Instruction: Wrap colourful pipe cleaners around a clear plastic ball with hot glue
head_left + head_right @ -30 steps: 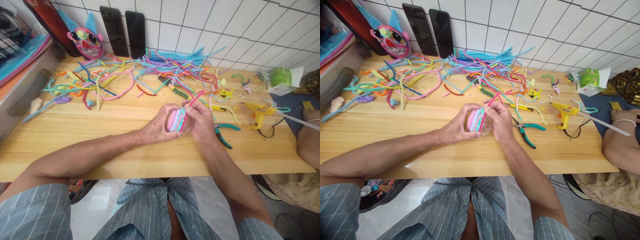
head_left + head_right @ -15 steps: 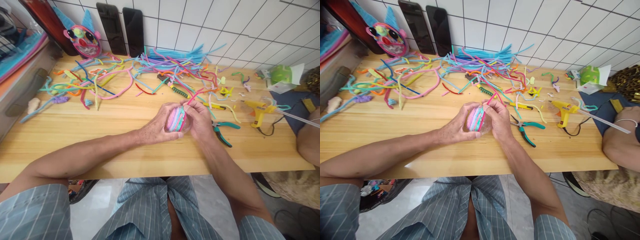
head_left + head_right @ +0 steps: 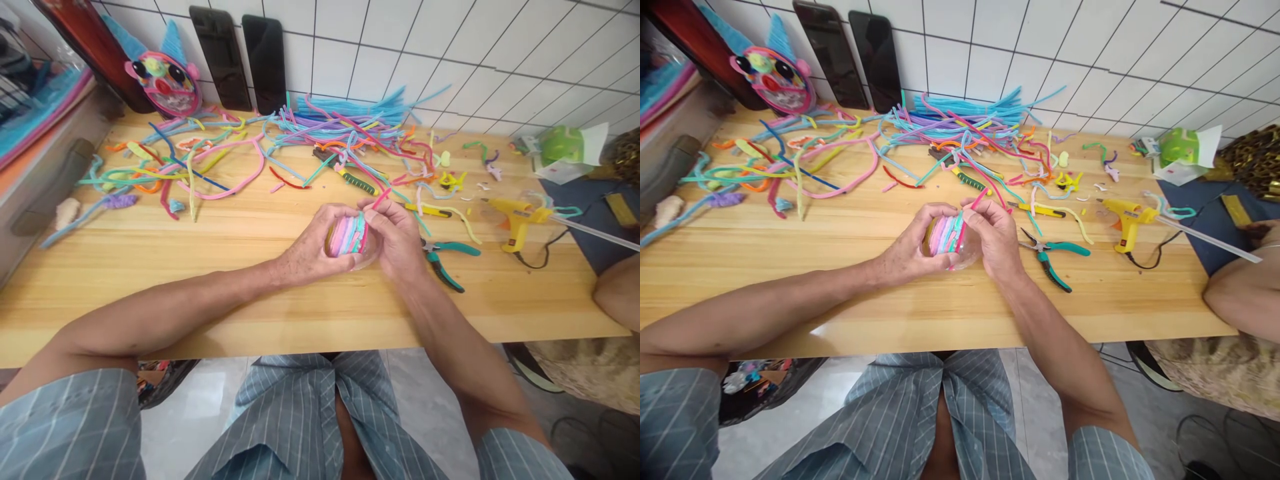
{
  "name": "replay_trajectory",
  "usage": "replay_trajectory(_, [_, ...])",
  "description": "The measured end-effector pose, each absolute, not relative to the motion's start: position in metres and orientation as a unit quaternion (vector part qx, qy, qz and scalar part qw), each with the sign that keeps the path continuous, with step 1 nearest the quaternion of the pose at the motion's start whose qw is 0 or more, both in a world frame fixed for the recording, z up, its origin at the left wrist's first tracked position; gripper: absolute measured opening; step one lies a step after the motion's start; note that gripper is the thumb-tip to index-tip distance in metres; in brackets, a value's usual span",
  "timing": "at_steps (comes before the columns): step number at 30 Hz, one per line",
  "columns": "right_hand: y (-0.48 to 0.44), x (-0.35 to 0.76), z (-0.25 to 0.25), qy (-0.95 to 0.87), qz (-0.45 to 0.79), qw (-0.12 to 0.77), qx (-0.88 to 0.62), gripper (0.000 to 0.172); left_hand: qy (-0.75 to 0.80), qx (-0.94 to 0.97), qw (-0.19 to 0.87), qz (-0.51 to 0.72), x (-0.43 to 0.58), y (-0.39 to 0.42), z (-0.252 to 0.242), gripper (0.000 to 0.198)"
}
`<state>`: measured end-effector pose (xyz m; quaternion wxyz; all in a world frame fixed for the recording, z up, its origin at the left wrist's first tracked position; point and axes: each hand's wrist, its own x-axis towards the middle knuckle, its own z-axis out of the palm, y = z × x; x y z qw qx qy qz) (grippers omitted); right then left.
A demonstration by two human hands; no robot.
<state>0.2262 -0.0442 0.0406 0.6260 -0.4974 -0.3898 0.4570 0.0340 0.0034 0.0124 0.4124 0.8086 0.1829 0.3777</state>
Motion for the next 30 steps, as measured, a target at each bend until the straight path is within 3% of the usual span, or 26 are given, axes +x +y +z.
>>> replay_trajectory(10, [-0.045, 0.226, 0.04, -0.392, 0.483, 0.609, -0.492, 0.029, 0.127, 0.843, 0.361, 0.378, 0.034, 0.012, 0.006, 0.079])
replay_trajectory(14, [-0.044, 0.226, 0.039, -0.395, 0.485, 0.608, -0.489, 0.028, 0.136, 0.817, 0.425, 0.365, 0.032, 0.01, 0.012, 0.083])
replay_trajectory(19, [-0.044, 0.226, 0.039, -0.404, 0.483, 0.599, -0.495, 0.03, 0.287, 0.74, 0.533, 0.293, 0.027, 0.013, 0.026, 0.09])
replay_trajectory(22, [-0.047, 0.224, 0.04, -0.414, 0.48, 0.603, -0.485, 0.029, 0.319, 0.736, 0.542, 0.25, 0.029, 0.016, 0.031, 0.097])
replay_trajectory(25, [-0.051, 0.221, 0.042, -0.441, 0.465, 0.601, -0.478, 0.029, 0.275, 0.743, 0.565, 0.231, 0.032, 0.016, 0.033, 0.089])
replay_trajectory(30, [-0.054, 0.22, 0.046, -0.482, 0.436, 0.592, -0.477, 0.035, 0.241, 0.753, 0.541, 0.286, 0.035, 0.011, 0.031, 0.095])
